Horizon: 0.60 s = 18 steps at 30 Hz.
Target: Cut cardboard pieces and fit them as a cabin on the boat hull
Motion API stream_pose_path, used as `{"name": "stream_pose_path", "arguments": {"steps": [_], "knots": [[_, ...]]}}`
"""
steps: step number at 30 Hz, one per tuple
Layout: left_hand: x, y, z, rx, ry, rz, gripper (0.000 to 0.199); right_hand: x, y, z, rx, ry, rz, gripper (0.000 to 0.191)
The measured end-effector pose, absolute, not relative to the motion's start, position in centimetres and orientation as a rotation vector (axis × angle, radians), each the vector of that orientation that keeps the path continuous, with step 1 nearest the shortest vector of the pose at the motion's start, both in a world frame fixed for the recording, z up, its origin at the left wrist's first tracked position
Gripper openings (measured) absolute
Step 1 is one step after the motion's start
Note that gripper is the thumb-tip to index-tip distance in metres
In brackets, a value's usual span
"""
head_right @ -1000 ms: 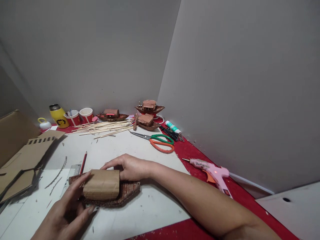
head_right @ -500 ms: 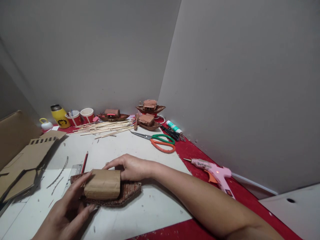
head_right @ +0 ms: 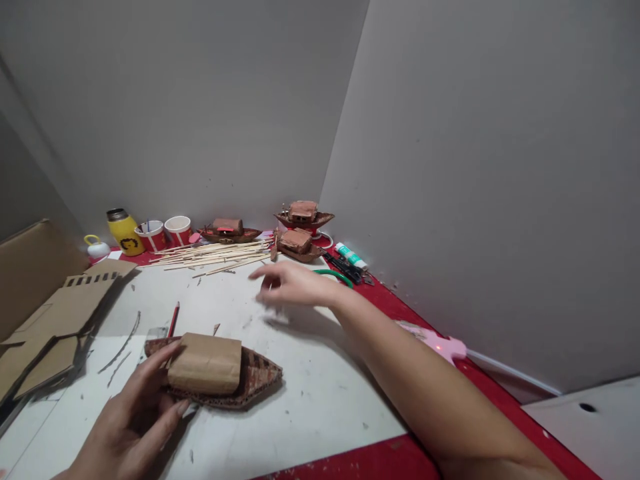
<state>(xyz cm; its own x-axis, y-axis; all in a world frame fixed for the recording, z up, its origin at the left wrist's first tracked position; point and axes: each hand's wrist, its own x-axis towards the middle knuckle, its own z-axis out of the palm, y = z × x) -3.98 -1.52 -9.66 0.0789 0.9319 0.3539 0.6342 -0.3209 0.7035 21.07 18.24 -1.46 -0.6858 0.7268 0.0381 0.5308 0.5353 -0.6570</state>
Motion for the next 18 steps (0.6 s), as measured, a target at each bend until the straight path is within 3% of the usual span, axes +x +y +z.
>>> {"name": "stream_pose_path", "arguments": {"steps": [3,6,11,18], "knots": [[-4.0,-1.4,-9.8,2.0,1.528,1.158,0.054,22.8,21.2,-1.6,-1.304,-2.139,0.501,0.038],[-4.1,-1.3,-9.9,2.027,1.522,1.142,0.054,24.5,23.9,-3.0,-1.505,-1.938,0.25,0.058],[-4.3,-1.4,-10.0,2.017,1.519,1.101,0.054,27.0,27.1,-6.3,-1.618,-1.926,0.192,0.09],[-4.4,-1.3,-10.1,2.015,1.5,1.114,0.055,27.7,29.3,-9.3,-1.607,-1.919,0.177,0.092]]}}
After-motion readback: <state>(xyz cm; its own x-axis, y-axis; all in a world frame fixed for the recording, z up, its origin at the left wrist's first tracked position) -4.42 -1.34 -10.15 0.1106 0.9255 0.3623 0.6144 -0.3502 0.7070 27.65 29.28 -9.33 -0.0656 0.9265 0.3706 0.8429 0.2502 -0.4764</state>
